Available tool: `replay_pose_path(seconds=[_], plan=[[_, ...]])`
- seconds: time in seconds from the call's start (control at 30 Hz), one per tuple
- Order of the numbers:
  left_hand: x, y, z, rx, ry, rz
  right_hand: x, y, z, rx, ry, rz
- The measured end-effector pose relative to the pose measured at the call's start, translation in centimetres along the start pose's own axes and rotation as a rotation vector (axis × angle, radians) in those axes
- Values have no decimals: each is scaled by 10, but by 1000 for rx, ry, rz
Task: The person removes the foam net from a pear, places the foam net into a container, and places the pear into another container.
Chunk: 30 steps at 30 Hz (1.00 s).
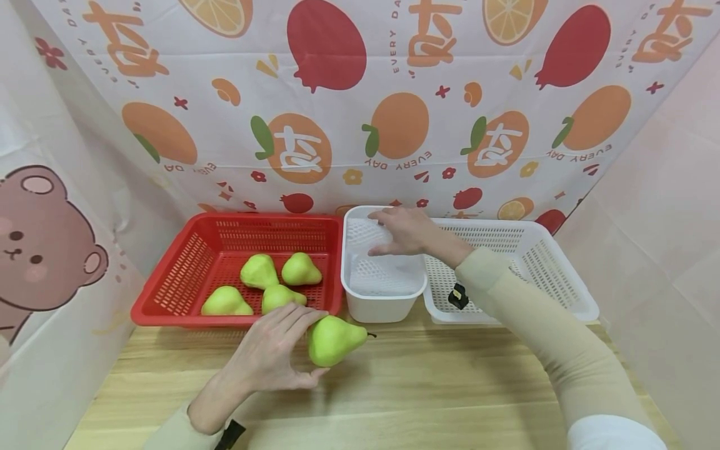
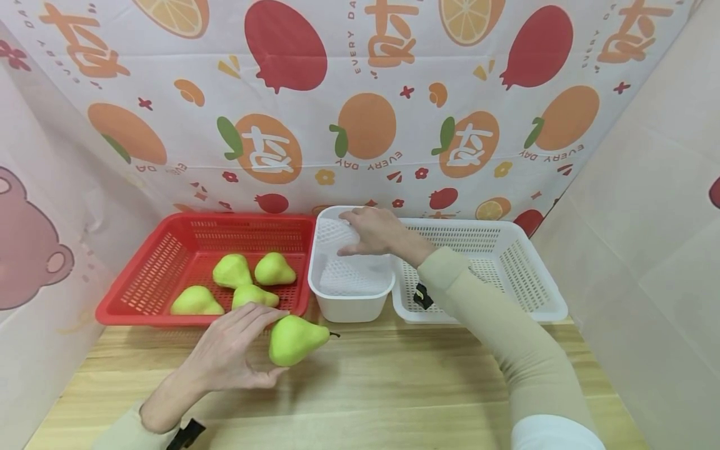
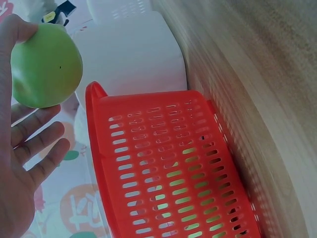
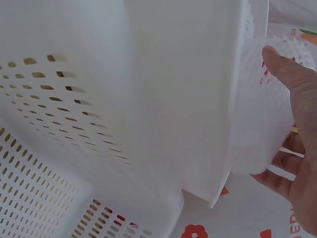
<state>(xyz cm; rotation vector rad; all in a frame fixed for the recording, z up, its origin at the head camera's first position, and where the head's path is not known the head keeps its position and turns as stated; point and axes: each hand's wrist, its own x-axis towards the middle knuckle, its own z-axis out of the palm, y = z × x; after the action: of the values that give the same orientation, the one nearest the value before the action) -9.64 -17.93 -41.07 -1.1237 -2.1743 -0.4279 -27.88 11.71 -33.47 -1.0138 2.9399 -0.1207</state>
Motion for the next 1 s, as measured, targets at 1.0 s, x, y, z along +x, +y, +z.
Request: replay_pose_path(seconds=[1.0], plan=[[13, -21, -25, 51, -18, -4, -65, 13, -16, -69, 227, -19]])
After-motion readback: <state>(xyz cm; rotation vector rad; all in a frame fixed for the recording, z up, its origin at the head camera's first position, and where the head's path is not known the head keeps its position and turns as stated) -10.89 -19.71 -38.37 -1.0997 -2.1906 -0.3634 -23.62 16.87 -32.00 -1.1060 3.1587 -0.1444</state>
